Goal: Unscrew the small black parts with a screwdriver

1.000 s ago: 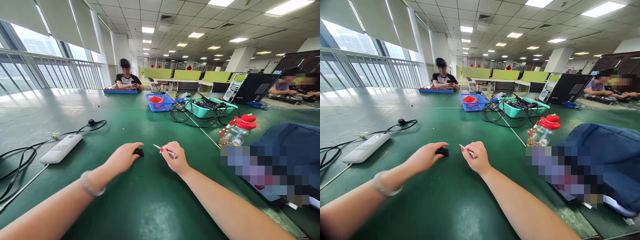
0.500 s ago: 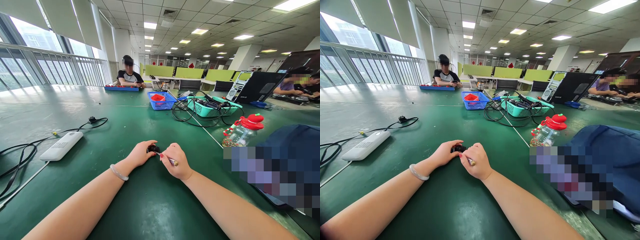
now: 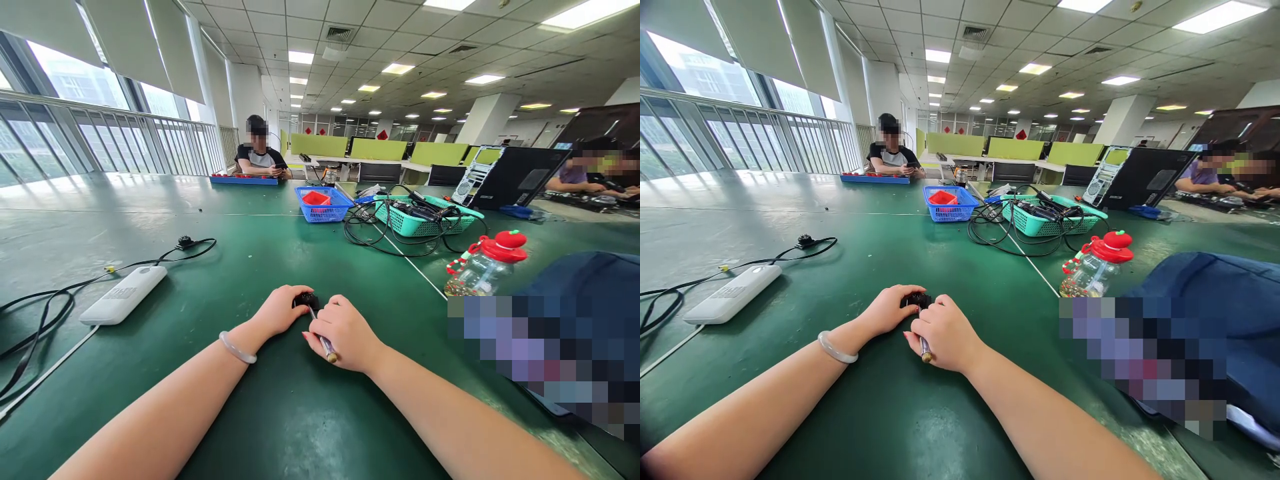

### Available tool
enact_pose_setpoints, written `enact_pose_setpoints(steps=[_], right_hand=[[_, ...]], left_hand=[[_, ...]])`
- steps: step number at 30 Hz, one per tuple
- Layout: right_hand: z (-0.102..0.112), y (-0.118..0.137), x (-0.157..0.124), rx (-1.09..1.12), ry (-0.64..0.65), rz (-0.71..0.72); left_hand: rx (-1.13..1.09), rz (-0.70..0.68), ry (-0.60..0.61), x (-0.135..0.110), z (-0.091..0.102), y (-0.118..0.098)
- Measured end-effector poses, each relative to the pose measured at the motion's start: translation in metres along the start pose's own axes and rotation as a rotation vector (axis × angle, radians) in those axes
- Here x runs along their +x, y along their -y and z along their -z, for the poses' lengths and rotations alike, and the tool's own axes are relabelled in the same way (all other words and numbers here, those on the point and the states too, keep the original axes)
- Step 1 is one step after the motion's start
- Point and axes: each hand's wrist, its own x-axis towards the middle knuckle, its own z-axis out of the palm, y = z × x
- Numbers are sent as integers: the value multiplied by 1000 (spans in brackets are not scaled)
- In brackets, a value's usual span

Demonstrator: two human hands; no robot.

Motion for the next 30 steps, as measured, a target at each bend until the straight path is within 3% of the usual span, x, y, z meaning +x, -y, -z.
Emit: enact_pose_setpoints(steps=[6,12,16,19,22,26,30], right_hand=[[2,-11,-2,90,-88,-148],[3,-10,-2,78,-124,-133],[2,-13,-2,118,-154,-197],[-1,-18,-4,203,-164,-365],[-3,-24,-6,366,-190,-647],[-4,-31,-7,581,-317,-1001],[-4,-31,-7,739,-337,-1054]], left_hand=[[-11,-2,-2,-1,0,1],[-41,9,1,-1,1,2],[-75,22,-1,-2,0,2],[-109,21,7,-1,0,3],[-94,17,21,-1,0,4],[15,-22,34,-5,2,1],[76,-27,45,-7,4,0]])
